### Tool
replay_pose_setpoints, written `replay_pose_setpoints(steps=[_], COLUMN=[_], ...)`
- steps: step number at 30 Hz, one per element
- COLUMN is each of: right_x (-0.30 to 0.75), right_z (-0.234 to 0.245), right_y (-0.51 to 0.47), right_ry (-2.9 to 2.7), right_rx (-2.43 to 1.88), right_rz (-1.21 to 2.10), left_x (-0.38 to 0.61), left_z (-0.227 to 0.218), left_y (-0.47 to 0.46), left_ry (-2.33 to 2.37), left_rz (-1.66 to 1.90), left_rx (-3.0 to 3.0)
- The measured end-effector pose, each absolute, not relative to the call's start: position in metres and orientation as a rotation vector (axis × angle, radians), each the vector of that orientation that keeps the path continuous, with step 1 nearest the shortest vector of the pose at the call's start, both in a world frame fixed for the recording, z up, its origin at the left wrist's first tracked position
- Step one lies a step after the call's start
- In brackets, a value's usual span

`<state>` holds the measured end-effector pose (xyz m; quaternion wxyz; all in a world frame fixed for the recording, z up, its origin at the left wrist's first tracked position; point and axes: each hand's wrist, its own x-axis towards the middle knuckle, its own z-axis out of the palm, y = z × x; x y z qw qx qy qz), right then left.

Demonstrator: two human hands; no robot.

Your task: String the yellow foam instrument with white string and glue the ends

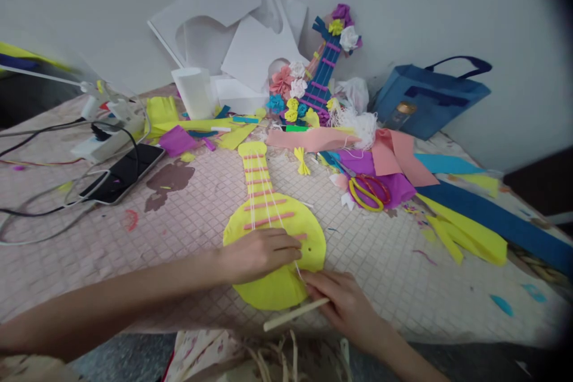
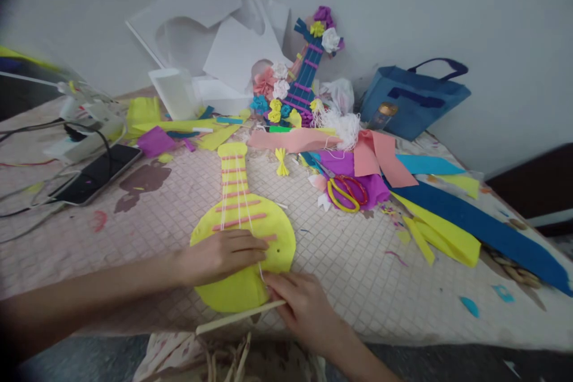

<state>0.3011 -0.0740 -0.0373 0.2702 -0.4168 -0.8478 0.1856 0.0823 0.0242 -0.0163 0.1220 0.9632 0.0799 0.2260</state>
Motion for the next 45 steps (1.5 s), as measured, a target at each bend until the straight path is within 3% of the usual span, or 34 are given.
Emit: replay_pose_setpoints(steps=[24,40,45], right_x=[0.317,0.325,0.335], right_z=[-0.041,-0.021,-0.016], right_y=[-0.079,-0.069,-0.061], right_ry=[-2.381,-1.951,-1.808], right_rx=[-1.123,-1.361,-1.479], right_rz=[0.314,0.801,0.737], left_x=[0.085,0.097,0.098], left_z=[-0.022,-0.012,-0.013], left_y=[-0.021,0.007,0.01], left_ry=[0.565,0.628,0.701], left_rz=[0.484,0.57,0.529], left_rx=[2.71,2.633,2.75])
